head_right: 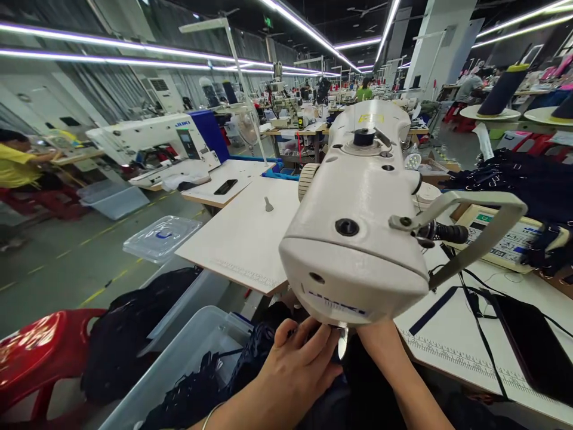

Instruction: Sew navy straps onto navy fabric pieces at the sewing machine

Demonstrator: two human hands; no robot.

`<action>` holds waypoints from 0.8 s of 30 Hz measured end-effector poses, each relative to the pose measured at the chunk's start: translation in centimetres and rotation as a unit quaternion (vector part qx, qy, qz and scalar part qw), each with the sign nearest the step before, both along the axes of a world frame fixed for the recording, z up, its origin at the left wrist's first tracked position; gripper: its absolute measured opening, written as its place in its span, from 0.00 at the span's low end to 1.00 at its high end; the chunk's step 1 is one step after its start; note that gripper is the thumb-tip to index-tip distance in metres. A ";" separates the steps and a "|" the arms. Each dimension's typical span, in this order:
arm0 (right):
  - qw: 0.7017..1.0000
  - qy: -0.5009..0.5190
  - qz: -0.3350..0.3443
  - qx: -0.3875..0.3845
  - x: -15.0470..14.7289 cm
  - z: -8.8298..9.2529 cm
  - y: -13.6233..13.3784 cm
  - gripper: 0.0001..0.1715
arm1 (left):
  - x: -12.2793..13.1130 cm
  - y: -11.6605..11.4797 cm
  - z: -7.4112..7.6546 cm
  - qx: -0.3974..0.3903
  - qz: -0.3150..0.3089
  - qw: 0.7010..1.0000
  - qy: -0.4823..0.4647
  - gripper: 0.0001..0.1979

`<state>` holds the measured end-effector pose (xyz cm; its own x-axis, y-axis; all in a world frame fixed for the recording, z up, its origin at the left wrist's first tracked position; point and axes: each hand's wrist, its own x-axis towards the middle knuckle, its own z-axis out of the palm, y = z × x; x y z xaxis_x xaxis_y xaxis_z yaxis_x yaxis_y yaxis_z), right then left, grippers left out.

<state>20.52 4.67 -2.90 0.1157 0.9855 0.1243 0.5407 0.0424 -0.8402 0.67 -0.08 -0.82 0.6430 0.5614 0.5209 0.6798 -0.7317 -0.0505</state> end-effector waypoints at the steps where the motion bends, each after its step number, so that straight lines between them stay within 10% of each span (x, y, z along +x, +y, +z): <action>1: 1.000 -0.009 0.002 0.003 0.1 -0.2 0.2 0.12 | 0.1 0.0 0.1 0.002 0.004 1.000 0.002 0.20; 24: 0.999 -0.029 0.031 -0.004 -0.1 -1.1 0.6 0.11 | 0.6 -0.5 0.2 0.027 0.025 0.999 0.019 0.20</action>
<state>20.44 5.32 -4.02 0.0476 0.9916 0.1202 0.5849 0.0699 -0.8081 1.28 -0.62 -0.57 0.6356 0.5651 0.5260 0.7116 -0.6930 -0.1155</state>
